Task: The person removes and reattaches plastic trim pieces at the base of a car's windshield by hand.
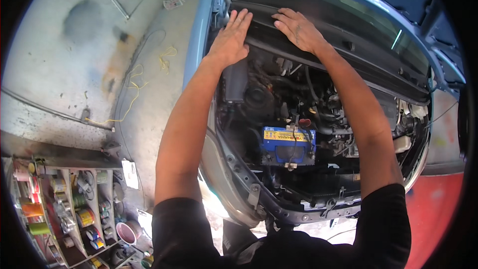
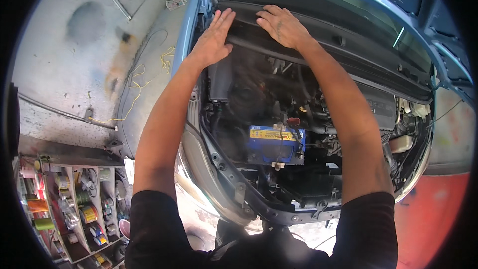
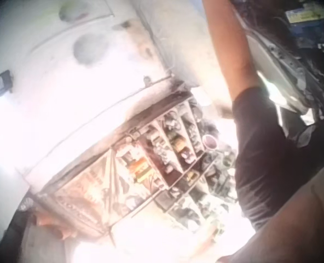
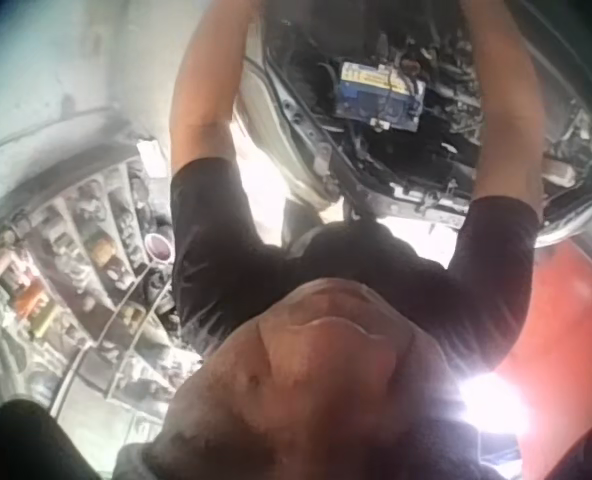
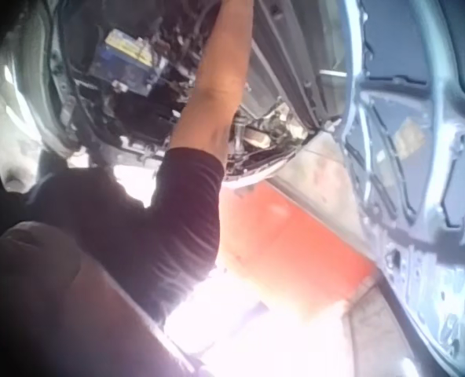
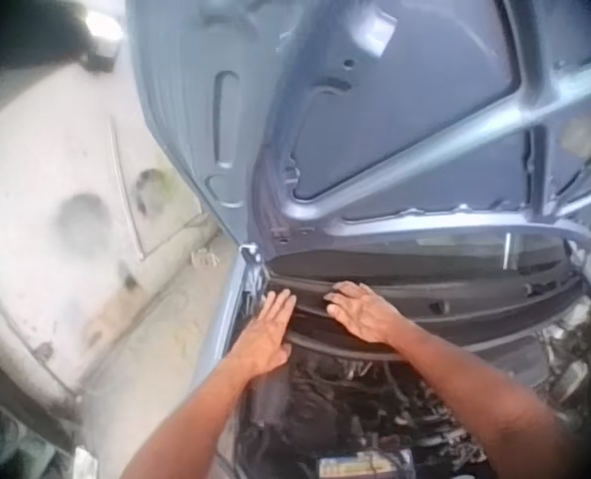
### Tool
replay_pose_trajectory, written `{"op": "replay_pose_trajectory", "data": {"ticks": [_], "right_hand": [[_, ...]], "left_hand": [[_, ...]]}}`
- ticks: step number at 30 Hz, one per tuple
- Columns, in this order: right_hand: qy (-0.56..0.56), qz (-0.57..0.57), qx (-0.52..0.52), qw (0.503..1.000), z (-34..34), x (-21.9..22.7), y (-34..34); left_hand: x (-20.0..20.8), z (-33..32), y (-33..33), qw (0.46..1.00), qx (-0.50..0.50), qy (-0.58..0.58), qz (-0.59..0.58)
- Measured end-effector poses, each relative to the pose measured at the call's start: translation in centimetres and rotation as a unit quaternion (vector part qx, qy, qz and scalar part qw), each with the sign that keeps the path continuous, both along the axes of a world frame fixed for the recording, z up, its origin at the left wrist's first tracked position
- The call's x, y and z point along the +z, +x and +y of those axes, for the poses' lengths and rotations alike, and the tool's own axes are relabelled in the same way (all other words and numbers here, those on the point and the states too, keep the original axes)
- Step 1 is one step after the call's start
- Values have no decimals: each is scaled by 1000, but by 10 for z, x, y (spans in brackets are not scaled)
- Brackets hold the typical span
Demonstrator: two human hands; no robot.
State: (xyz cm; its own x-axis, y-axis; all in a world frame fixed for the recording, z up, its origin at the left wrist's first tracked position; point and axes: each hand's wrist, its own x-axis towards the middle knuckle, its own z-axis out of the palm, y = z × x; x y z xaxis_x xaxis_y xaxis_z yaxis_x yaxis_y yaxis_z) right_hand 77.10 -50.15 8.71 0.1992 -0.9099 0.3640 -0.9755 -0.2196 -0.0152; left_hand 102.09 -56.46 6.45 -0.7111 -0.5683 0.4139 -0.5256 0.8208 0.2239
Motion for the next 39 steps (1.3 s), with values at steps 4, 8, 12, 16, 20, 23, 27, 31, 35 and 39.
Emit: {"op": "replay_pose_trajectory", "data": {"ticks": [4,8,12,16,20,23,27,31,35,39], "right_hand": [[-49,-5,-15,999,1,-7,-9],[-86,23,17,996,-10,-1,-5],[-142,122,-32,982,-55,24,55],[-179,5,-137,974,-74,-11,64],[-153,-1,-130,980,-89,-15,65],[-126,3,-148,981,-79,-11,61],[-103,72,-117,985,-79,-1,64],[-192,85,-88,974,-22,33,42],[-222,-69,-263,936,8,-11,10],[-205,-81,-232,947,-2,-13,5]], "left_hand": [[7,26,23,994,-35,-38,-96],[-26,48,73,994,-91,-16,-66],[-47,43,87,991,-77,-106,-26],[-34,45,88,989,-131,-42,-58],[-35,43,91,989,-128,-61,-41],[-39,40,85,991,-126,-46,-20],[-40,35,86,991,-129,0,-20],[-36,38,90,993,-119,-18,-10],[-31,45,79,992,-123,-31,8],[-21,47,52,977,-146,77,135]]}}
